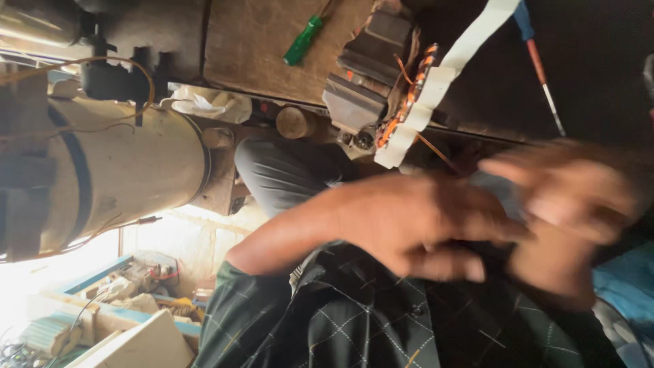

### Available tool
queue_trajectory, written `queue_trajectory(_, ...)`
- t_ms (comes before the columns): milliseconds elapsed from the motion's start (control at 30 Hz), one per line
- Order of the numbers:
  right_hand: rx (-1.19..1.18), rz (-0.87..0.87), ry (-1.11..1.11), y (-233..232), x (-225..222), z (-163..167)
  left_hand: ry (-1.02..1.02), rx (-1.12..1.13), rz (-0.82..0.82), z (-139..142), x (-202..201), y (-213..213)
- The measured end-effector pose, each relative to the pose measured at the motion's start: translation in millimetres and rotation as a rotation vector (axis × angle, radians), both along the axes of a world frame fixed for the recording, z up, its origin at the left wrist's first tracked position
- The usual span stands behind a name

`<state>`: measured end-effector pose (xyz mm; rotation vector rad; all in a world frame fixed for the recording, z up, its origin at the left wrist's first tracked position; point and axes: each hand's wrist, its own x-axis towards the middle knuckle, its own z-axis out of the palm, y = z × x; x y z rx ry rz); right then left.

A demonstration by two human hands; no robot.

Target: The person sits on the floor winding copper wire around the slots of a motor armature, pressing and seating the wire turns by hand and using a screwdriver to work on the windings. They manipulate white insulating strips around the armature while continuing to wind and tighten the wire.

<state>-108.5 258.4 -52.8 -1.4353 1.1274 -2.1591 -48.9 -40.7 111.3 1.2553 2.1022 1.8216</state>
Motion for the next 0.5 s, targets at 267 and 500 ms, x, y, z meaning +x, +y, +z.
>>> queue_trajectory(267,0.533,-0.375,0.266,-48.2,-13.8,14.6,0.057,-0.396,0.636,-97.7,-9.0,-74.1)
queue_trajectory(500,-0.089,-0.005,-0.051,11.1,-7.7,14.3,0.066,-0.122,0.042,-40.1,2.2,8.7)
